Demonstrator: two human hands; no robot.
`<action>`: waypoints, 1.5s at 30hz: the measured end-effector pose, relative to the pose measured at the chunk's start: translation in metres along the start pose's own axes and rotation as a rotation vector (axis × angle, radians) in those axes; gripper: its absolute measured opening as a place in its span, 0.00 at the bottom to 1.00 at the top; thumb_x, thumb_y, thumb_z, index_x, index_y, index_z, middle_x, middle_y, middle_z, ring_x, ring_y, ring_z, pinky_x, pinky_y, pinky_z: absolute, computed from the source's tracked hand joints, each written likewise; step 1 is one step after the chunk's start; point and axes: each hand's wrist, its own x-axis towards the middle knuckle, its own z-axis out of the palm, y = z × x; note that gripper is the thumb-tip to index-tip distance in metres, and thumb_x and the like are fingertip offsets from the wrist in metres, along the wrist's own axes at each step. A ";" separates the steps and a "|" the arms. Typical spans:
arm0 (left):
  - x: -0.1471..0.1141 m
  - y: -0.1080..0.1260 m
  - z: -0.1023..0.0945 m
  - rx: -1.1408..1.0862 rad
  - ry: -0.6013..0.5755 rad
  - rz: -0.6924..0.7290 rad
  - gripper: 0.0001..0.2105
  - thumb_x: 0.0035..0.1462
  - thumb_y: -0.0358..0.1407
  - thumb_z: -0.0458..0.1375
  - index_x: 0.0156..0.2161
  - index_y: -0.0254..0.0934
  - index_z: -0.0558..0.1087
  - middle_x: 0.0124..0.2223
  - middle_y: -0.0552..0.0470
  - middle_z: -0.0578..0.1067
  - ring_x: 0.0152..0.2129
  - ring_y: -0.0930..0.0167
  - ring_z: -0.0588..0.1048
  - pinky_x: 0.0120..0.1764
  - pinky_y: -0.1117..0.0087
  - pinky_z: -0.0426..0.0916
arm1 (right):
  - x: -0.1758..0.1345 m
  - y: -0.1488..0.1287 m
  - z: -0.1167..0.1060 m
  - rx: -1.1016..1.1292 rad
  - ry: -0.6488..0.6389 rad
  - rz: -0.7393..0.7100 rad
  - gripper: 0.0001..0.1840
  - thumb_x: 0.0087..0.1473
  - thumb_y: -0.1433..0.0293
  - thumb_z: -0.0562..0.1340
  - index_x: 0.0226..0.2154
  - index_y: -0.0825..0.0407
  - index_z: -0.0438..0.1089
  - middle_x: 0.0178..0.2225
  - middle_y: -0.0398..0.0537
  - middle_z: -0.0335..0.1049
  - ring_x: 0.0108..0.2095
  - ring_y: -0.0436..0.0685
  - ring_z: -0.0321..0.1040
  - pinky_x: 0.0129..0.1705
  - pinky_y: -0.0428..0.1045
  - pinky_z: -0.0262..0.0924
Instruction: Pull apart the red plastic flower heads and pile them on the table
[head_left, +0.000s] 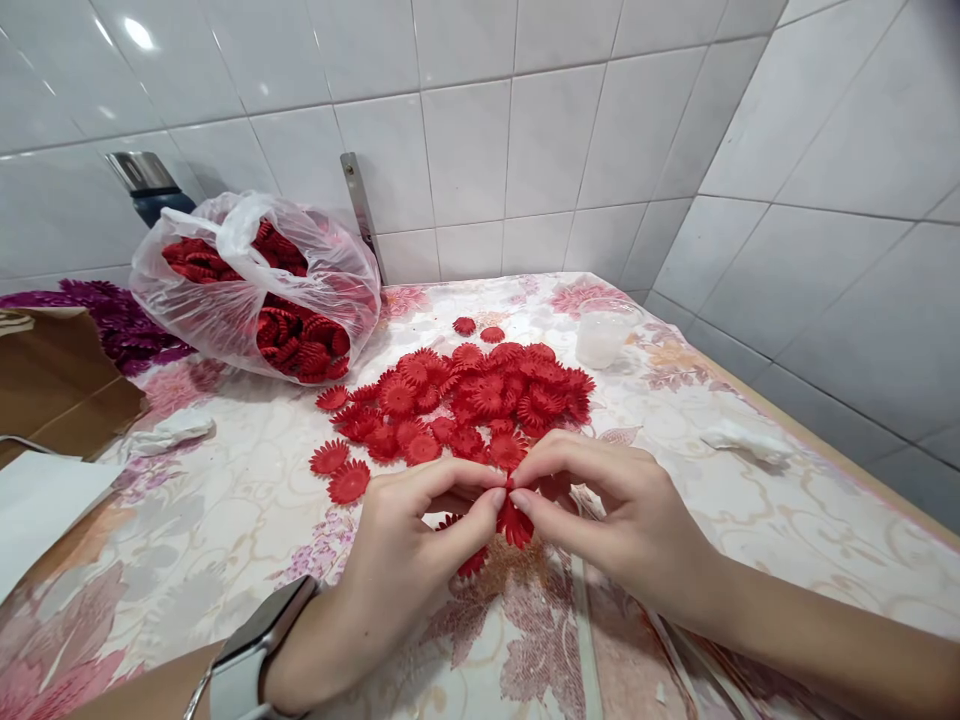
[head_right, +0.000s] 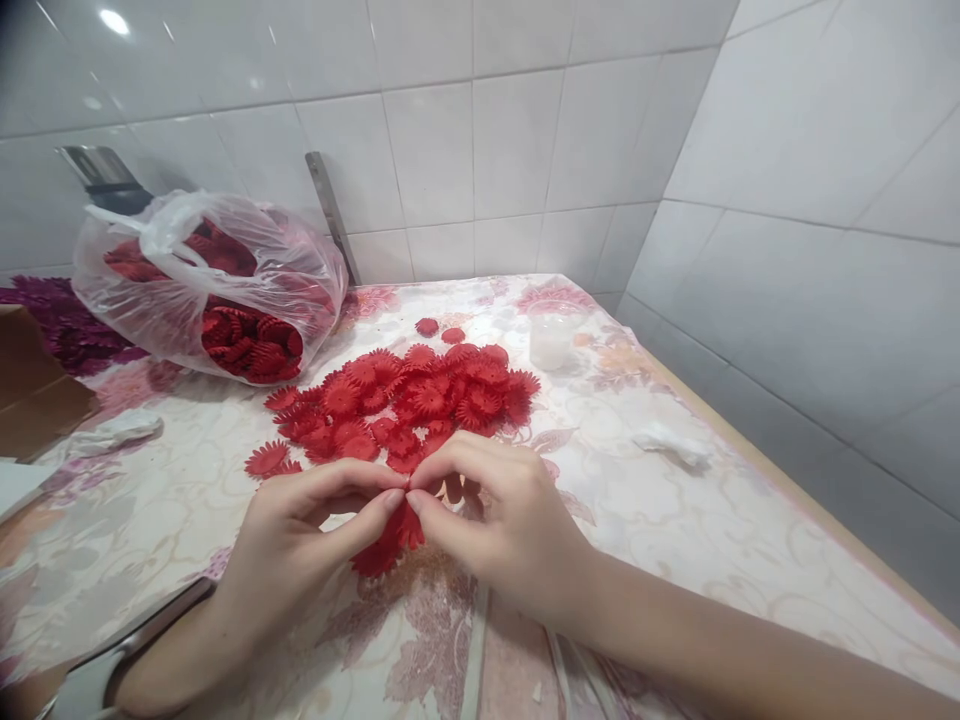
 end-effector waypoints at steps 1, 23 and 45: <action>0.000 0.000 0.000 0.005 0.005 0.006 0.06 0.50 0.26 0.59 0.30 0.37 0.77 0.27 0.56 0.80 0.23 0.74 0.76 0.27 0.79 0.70 | 0.000 0.000 0.000 0.033 -0.008 0.046 0.05 0.49 0.76 0.60 0.25 0.52 0.69 0.23 0.43 0.69 0.23 0.50 0.62 0.24 0.46 0.56; 0.007 -0.001 0.001 -0.381 -0.116 -0.248 0.04 0.50 0.30 0.58 0.26 0.37 0.74 0.21 0.58 0.72 0.17 0.78 0.66 0.19 0.80 0.61 | 0.000 -0.004 0.001 0.293 -0.044 0.288 0.02 0.47 0.73 0.60 0.25 0.52 0.68 0.23 0.42 0.66 0.22 0.48 0.61 0.22 0.44 0.56; 0.003 -0.006 -0.004 -0.118 -0.046 0.069 0.09 0.50 0.22 0.58 0.30 0.39 0.75 0.30 0.59 0.77 0.27 0.78 0.74 0.33 0.81 0.68 | 0.001 0.004 -0.003 0.549 -0.016 0.363 0.04 0.50 0.74 0.63 0.29 0.50 0.66 0.29 0.40 0.65 0.30 0.47 0.63 0.30 0.40 0.61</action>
